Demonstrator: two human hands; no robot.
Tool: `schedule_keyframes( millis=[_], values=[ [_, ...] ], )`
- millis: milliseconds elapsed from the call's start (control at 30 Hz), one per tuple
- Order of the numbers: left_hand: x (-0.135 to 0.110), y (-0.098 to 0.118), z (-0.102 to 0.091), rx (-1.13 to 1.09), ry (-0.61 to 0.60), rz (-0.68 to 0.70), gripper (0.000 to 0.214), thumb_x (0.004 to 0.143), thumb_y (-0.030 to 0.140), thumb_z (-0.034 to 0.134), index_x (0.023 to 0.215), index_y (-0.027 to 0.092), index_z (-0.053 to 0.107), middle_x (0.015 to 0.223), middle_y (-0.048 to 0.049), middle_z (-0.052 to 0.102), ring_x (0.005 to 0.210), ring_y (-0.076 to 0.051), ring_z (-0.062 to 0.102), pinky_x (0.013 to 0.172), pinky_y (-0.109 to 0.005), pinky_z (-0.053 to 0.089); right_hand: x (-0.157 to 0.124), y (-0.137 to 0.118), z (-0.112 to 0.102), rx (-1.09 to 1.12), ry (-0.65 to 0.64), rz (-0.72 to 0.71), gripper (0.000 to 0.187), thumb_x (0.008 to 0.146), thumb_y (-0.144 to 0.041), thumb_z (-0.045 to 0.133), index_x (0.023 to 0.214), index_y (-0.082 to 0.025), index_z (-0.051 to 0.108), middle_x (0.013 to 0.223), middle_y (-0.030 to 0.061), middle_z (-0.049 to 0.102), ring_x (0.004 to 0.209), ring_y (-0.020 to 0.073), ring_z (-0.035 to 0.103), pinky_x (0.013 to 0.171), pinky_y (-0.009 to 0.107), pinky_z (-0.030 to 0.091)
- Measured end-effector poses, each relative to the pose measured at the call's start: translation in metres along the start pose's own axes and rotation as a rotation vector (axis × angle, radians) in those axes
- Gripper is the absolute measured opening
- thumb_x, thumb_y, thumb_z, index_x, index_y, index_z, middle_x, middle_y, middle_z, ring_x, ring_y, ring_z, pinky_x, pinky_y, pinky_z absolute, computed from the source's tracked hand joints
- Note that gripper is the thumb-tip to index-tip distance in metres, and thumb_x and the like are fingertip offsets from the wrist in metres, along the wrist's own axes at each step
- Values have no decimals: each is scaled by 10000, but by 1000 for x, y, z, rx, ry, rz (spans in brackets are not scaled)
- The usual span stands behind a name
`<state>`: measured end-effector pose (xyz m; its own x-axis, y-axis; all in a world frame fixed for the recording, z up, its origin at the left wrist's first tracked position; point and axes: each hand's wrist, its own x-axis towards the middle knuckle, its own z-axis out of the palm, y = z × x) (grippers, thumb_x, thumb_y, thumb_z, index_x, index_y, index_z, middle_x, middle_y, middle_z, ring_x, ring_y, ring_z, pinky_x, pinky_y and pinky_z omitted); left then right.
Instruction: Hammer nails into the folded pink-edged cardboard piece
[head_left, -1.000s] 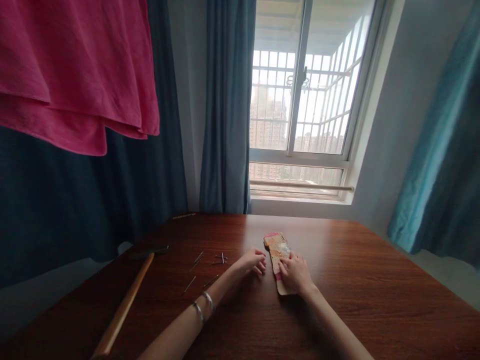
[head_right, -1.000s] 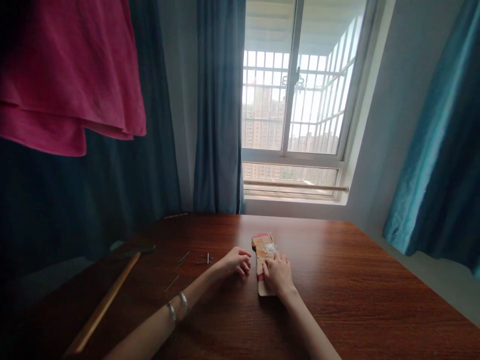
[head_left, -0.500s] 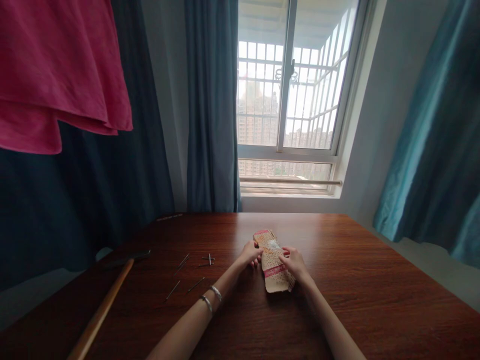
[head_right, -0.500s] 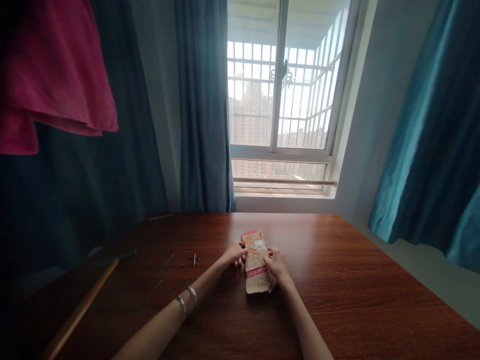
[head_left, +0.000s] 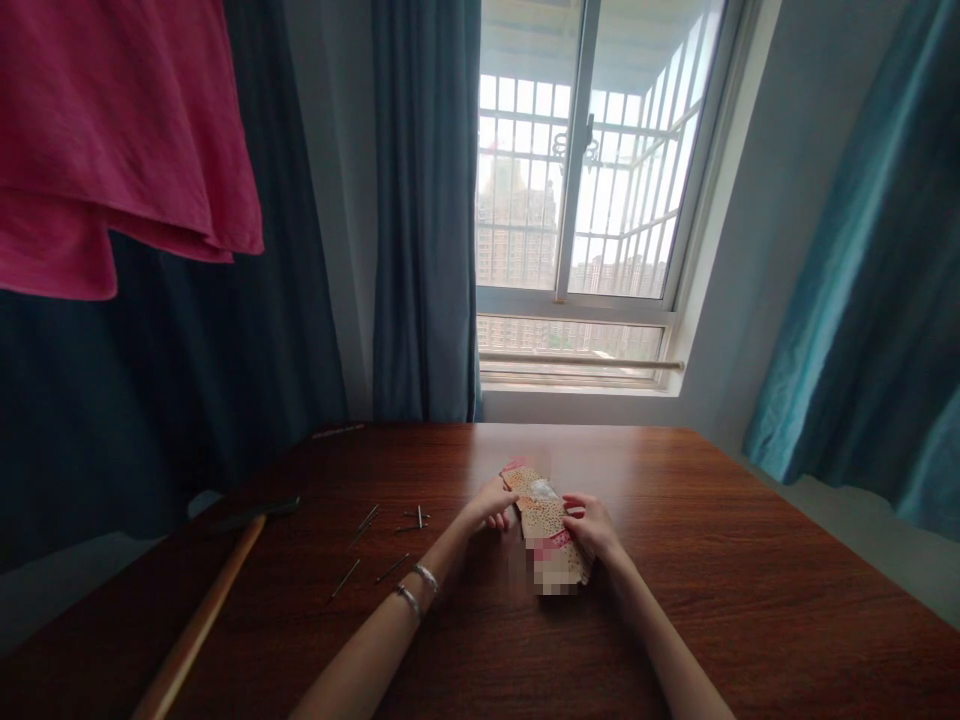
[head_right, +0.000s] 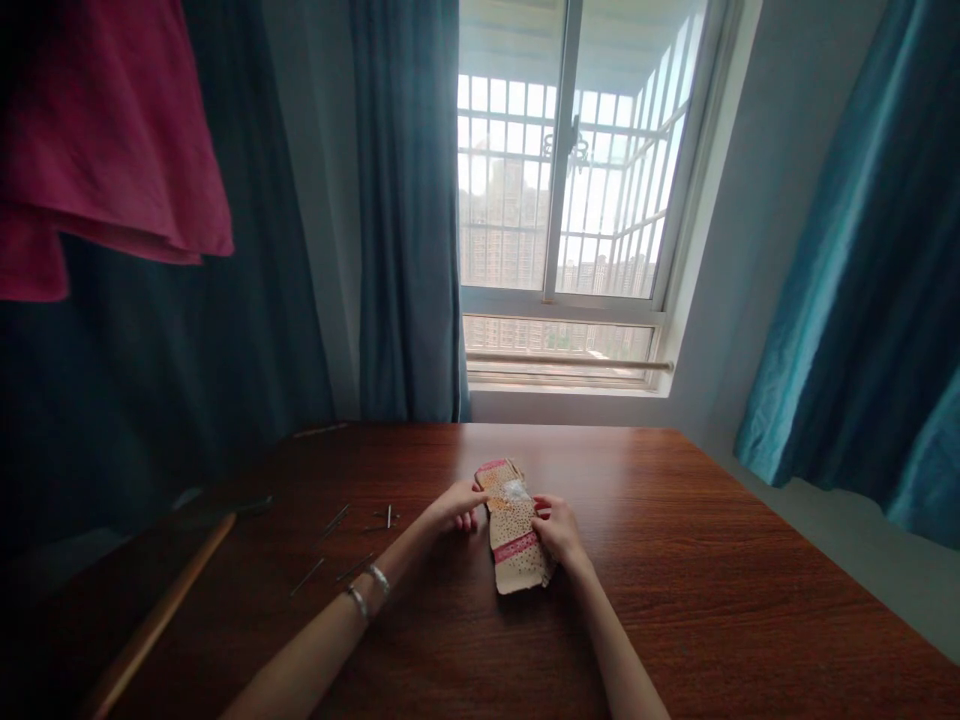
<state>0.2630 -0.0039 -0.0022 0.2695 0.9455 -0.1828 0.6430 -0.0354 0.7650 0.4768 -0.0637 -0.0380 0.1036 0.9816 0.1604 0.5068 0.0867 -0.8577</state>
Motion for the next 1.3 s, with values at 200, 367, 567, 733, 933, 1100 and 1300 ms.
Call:
schedule_keyframes(
  millis=[200, 367, 567, 733, 933, 1100, 1300],
  values=[
    [13, -11, -26, 196, 317, 172, 584, 623, 394, 691, 1097, 106, 512, 1151, -182, 569, 1117, -306, 510, 872, -304, 406, 0, -5, -2, -13, -70, -76, 432, 672, -110, 545, 1090, -132, 653, 1005, 84, 713, 819, 187, 671, 767, 307, 543],
    [19, -23, -24, 174, 168, 206, 651, 528, 399, 758, 1077, 137, 527, 1099, -124, 587, 1049, -298, 531, 880, -321, 404, 0, -11, -7, -65, -136, -96, 371, 717, -138, 520, 1052, -158, 677, 1025, 67, 711, 839, 183, 655, 716, 287, 539],
    [24, -29, -41, 173, 86, 44, 590, 384, 373, 819, 865, 116, 596, 880, -84, 645, 865, -273, 602, 676, -277, 470, -2, -8, -25, -185, -103, -60, 429, 720, -312, 617, 1118, -155, 649, 1080, 102, 680, 917, 218, 631, 832, 330, 488],
    [19, -30, -62, 64, -75, -56, 362, 480, 352, 788, 671, 104, 607, 519, -12, 579, 581, -205, 601, 524, -272, 457, -8, -1, -51, -268, -173, -37, 720, 593, -518, 710, 1198, -143, 601, 1100, 132, 652, 1019, 271, 591, 909, 365, 437],
    [14, -33, -71, -32, -101, -123, 296, 575, 346, 742, 603, 95, 589, 491, -42, 575, 551, -191, 612, 527, -278, 497, -24, -4, -50, -507, -376, -9, 1173, 394, -543, 797, 1420, -290, 288, 1475, 126, 266, 1352, 333, 204, 1056, 464, 254],
    [14, -34, -74, -15, -101, -135, 211, 658, 293, 659, 661, 91, 597, 544, -51, 589, 507, -161, 598, 491, -253, 489, -30, -16, -39, -569, -414, 24, 1194, 343, -463, 825, 1408, -284, 314, 1471, 125, 245, 1348, 339, 169, 1056, 468, 239],
    [8, -25, -82, -217, -216, -3, 256, 647, 285, 662, 828, 105, 635, 655, -48, 633, 571, -158, 607, 537, -258, 498, -30, -22, -49, -456, -408, -66, 1040, 464, -418, 782, 1390, -220, 353, 1361, 106, 402, 1276, 287, 308, 1049, 381, 275]
  ],
)
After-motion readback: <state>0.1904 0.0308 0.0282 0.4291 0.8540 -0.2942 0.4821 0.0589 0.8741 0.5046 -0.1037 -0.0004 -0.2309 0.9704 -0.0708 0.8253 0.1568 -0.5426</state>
